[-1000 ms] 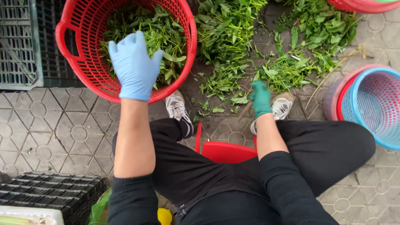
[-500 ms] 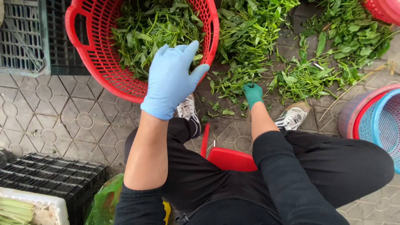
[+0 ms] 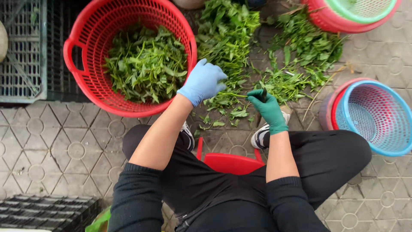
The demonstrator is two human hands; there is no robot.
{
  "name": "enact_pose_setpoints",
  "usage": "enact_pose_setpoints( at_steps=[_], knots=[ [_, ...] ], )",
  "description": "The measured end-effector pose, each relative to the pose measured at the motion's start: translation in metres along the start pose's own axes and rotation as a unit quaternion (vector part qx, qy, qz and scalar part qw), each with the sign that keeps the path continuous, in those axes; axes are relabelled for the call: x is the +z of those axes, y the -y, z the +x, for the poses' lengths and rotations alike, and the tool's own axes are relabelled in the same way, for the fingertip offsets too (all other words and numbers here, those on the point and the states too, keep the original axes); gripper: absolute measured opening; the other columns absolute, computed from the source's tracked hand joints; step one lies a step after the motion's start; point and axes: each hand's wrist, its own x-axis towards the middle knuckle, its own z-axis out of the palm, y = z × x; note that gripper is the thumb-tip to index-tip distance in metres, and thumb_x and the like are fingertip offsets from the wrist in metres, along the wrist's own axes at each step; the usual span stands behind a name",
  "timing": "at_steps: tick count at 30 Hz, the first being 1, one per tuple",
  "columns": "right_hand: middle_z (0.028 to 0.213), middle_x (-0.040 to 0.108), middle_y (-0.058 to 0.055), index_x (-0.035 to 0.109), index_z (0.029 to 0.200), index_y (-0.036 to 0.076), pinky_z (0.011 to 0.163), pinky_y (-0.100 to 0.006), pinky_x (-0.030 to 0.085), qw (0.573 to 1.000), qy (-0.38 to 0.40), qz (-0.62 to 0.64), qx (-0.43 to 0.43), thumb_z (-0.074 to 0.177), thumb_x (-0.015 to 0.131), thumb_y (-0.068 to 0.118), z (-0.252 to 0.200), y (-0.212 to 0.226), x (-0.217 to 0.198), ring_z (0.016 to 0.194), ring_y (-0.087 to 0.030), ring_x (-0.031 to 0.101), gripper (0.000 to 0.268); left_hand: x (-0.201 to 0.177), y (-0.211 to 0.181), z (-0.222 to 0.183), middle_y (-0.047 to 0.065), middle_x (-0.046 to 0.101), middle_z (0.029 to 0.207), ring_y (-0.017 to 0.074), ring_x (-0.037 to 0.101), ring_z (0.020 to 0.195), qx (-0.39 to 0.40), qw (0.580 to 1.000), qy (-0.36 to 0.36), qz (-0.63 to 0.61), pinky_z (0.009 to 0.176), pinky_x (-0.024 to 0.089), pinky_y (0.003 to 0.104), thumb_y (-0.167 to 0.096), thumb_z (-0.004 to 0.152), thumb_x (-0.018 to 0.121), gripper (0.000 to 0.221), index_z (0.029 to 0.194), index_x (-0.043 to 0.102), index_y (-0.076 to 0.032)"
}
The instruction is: Sorting and trimming leafy greens from a pile and placing them into a red basket
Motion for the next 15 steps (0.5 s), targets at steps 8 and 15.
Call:
enact_pose_setpoints(
  at_steps=[8, 15],
  knots=[
    [0.113, 0.082, -0.011, 0.079, 0.124, 0.008, 0.087, -0.033, 0.063, 0.986, -0.084, 0.139, -0.037, 0.103, 0.085, 0.012, -0.002, -0.009, -0.014, 0.098, -0.019, 0.08, 0.022, -0.018, 0.0, -0.017, 0.006, 0.085, 0.12, 0.0383, 0.074, 0.125, -0.122, 0.9, 0.154, -0.39, 0.117, 0.051, 0.056, -0.043, 0.092, 0.085, 0.035, 0.12, 0.084, -0.022],
    [0.112, 0.065, -0.004, 0.046, 0.164, -0.001, 0.051, -0.019, 0.038, 0.948, 0.041, 0.311, 0.062, 0.108, 0.02, 0.082, -0.013, 0.033, 0.032, 0.06, -0.004, 0.048, 0.104, -0.025, 0.005, -0.019, 0.002, 0.086, 0.109, 0.0285, 0.079, 0.117, -0.169, 0.867, 0.134, -0.449, 0.105, 0.058, 0.044, -0.035, 0.099, 0.081, 0.021, 0.117, 0.084, -0.025]
  ],
)
